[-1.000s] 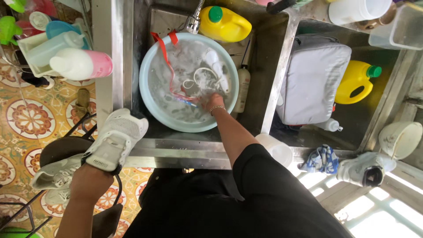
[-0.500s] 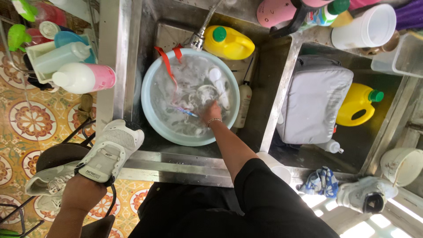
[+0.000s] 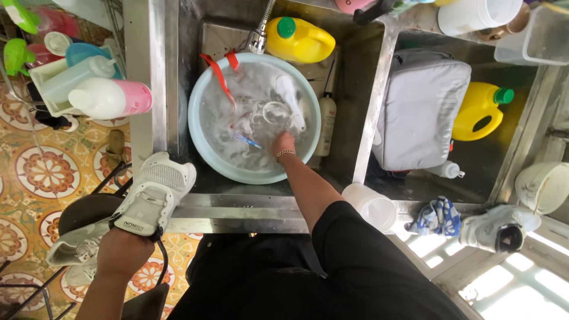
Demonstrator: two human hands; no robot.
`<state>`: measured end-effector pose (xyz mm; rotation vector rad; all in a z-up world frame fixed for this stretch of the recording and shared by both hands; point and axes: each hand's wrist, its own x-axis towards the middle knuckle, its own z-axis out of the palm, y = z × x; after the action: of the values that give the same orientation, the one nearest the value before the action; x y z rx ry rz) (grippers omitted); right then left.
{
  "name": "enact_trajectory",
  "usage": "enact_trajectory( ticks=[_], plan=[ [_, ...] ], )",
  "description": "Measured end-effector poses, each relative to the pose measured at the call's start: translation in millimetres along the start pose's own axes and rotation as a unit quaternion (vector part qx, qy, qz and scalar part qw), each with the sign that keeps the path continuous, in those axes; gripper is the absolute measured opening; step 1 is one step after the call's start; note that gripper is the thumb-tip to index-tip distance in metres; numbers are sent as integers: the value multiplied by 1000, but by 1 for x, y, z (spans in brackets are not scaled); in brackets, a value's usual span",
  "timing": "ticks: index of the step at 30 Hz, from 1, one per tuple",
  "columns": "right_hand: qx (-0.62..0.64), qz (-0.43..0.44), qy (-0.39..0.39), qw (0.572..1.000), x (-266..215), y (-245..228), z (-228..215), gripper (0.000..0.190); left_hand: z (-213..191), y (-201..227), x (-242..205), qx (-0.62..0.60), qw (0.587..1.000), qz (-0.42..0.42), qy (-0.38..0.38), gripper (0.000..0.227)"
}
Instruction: The person scrubs a white sneaker with a toothbrush and soapy water in a basin, then rinses it under running water. The person also removes and reinserts the insole during the cleaning process.
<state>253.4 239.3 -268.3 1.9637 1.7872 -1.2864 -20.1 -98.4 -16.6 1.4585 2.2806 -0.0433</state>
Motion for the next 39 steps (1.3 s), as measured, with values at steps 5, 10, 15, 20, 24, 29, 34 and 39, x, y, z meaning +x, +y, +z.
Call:
enact_trajectory(
  ticks=[5, 10, 15, 20, 24, 29, 34, 39],
  plan=[
    [-66, -17, 2, 998, -17, 1, -6, 62, -11, 8, 4, 3, 999, 49, 11, 19],
    [56, -44, 93, 993, -23, -1, -1, 59, -5, 3, 2, -24, 999, 28, 17, 20],
    [-115, -71, 46, 990, -32, -12, -1, 38, 1, -6, 0, -12, 999, 48, 6, 18],
    [-137, -46, 60, 988, -79, -59, -34, 49, -5, 0, 3, -39, 997, 49, 35, 14],
    [-60, -140, 258, 954, -106, -57, -49, 83, -4, 1, 9, -55, 996, 55, 41, 10],
    [-16, -231, 274, 933, -104, -1, -62, 72, -9, 7, 9, -43, 999, -10, -21, 12],
    [207, -159, 179, 949, -154, 13, -102, 82, -27, 52, 27, -105, 993, 55, 17, 38],
    [322, -139, 207, 913, -197, 24, -138, 62, -40, 153, 73, -255, 956, 141, 20, 50]
  ],
)
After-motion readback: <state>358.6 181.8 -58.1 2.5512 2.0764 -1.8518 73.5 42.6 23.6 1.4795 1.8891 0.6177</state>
